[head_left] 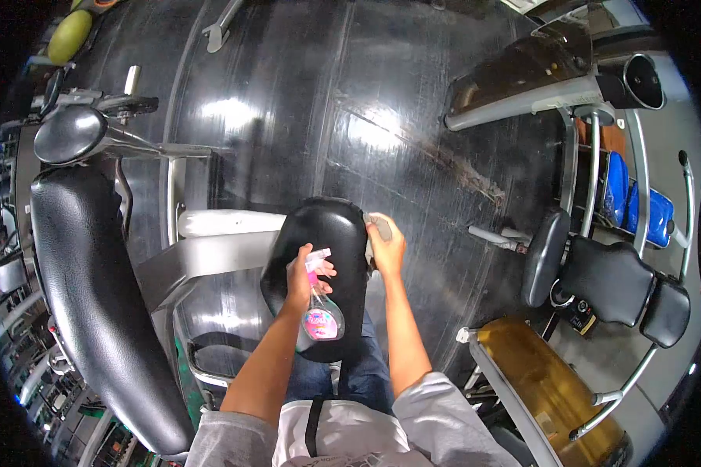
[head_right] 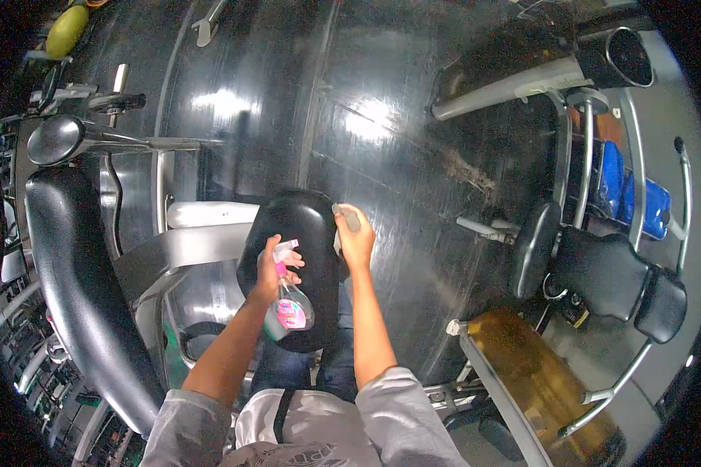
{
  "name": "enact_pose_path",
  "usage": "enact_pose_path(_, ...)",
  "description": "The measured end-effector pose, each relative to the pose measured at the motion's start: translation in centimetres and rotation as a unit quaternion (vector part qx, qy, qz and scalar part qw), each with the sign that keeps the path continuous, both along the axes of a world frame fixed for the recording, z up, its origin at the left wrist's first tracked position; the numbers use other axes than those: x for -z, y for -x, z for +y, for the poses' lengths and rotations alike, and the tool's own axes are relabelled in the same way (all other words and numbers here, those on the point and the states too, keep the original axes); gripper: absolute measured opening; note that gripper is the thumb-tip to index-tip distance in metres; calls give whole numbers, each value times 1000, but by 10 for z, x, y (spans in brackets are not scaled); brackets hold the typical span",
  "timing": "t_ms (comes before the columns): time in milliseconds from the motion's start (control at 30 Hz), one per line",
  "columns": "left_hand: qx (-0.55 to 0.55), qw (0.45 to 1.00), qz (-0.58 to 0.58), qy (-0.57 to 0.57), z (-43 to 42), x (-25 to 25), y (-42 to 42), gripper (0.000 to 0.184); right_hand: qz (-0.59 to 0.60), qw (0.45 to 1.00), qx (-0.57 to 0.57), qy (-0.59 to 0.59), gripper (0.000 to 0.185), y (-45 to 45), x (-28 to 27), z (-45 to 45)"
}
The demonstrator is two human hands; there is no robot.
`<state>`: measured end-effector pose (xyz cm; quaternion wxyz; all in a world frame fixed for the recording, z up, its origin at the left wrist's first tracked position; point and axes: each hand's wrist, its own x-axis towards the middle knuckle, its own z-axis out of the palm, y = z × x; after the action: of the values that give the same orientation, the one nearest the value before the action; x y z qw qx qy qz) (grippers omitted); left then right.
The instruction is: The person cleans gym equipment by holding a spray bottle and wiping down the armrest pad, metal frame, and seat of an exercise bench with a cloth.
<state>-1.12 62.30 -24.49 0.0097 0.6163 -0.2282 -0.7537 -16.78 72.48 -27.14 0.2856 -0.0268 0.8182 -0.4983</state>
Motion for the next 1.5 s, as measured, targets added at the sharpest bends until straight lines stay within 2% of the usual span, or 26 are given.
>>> enact_pose_path(167,10,1000,-2,-6,-1,-4,1,58,-12,999,-42,14,24,-4,6,15)
enact_pose_path(267,-1,1000,6,-10,-1,-1,0,58,0,999,2,34,25,-39,3,36)
enact_pose_path(333,5,1000,-4,-11,-1,0,1,58,-8,999,44,5,25,-49,-5,38)
enact_pose_path(467,-3,1000,0,-2,2,4,-2,59,-12,1000,22,-14,24,-27,6,24)
enact_pose_path(567,22,1000,13,-11,0,8,-4,60,17,997,-54,-44,27,10,11,-2)
enact_pose_path(633,27,999,7,-20,-2,5,-3,61,-4,989,-128,-71,27,36,8,-26)
enact_pose_path(700,35,999,5,-14,-1,3,-3,62,-11,983,-170,-68,27,48,-7,-44)
enact_pose_path(767,23,1000,0,-12,0,3,0,63,24,960,-260,-106,23,54,-23,-56)
enact_pose_path(800,13,1000,-7,-11,1,4,1,63,25,959,-262,-108,23,50,-26,-55)
enact_pose_path(867,13,1000,-5,-12,0,3,1,63,144,955,-259,17,21,30,-33,-46)
enact_pose_path(1000,17,1000,-1,-15,1,4,0,65,215,917,-335,15,22,-2,-43,-9)
enact_pose_path(1133,37,999,-1,-15,0,3,0,65,244,924,-293,-3,23,-11,-40,9)
enact_pose_path(1200,22,1000,-9,-13,1,1,2,64,208,956,-207,15,23,-4,-33,5)
enact_pose_path(1267,26,999,-6,-23,-1,0,1,63,191,967,-169,14,20,8,-28,-10)
enact_pose_path(1367,33,999,0,-26,-2,-1,1,63,186,968,-166,-18,21,24,-15,-34)
enact_pose_path(1500,32,999,-5,-19,-1,0,2,63,179,955,-230,-54,22,33,-26,-53)
